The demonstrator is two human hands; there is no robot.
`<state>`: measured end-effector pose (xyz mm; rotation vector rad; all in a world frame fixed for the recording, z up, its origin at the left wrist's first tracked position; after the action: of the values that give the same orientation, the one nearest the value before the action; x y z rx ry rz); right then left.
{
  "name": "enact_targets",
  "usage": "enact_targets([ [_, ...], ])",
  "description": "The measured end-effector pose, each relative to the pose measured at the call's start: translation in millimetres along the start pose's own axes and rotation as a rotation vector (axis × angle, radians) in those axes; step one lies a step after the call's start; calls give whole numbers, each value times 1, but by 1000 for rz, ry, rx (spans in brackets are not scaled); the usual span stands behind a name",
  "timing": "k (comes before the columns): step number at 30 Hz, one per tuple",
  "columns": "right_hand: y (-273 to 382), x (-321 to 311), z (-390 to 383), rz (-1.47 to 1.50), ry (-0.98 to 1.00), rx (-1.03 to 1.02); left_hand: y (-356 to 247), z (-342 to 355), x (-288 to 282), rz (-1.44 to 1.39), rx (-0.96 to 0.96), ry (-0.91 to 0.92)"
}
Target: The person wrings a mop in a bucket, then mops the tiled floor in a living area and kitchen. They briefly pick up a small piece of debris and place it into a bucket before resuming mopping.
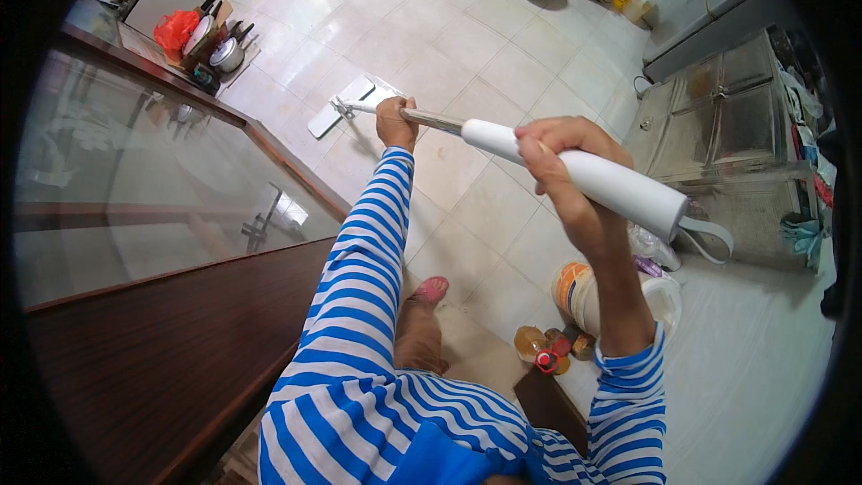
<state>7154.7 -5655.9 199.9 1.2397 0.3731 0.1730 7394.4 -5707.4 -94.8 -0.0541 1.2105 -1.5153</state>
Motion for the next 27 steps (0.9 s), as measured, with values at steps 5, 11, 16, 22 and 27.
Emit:
enact_targets([
  [5,-4,-41,-32,-68,1,24,-21,-29,40,-49,-23,156],
  [11,16,-105,-102,-237,-171,131,-119,-93,69,64,325,455],
  [16,50,-150,-217,-200,-410,283,-184,-190,38,-81,454,667],
  [22,117,-152,-384,-230,-617,380,-215,-330,-44,-284,597,917],
  [27,188,-121,-531,-381,-615,424,-220,-454,-121,-324,780,1169],
])
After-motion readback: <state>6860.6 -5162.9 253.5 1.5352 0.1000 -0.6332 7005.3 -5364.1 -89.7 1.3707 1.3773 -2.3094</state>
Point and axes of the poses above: each hand's wrist, its own z-axis towards the middle knuckle, its own x-axis out of the palm, y = z × x, the point moved 7 cm from there along z, towards the middle knuckle, and after that the axes turned 2 degrees about -y, right-handed, at the moved point
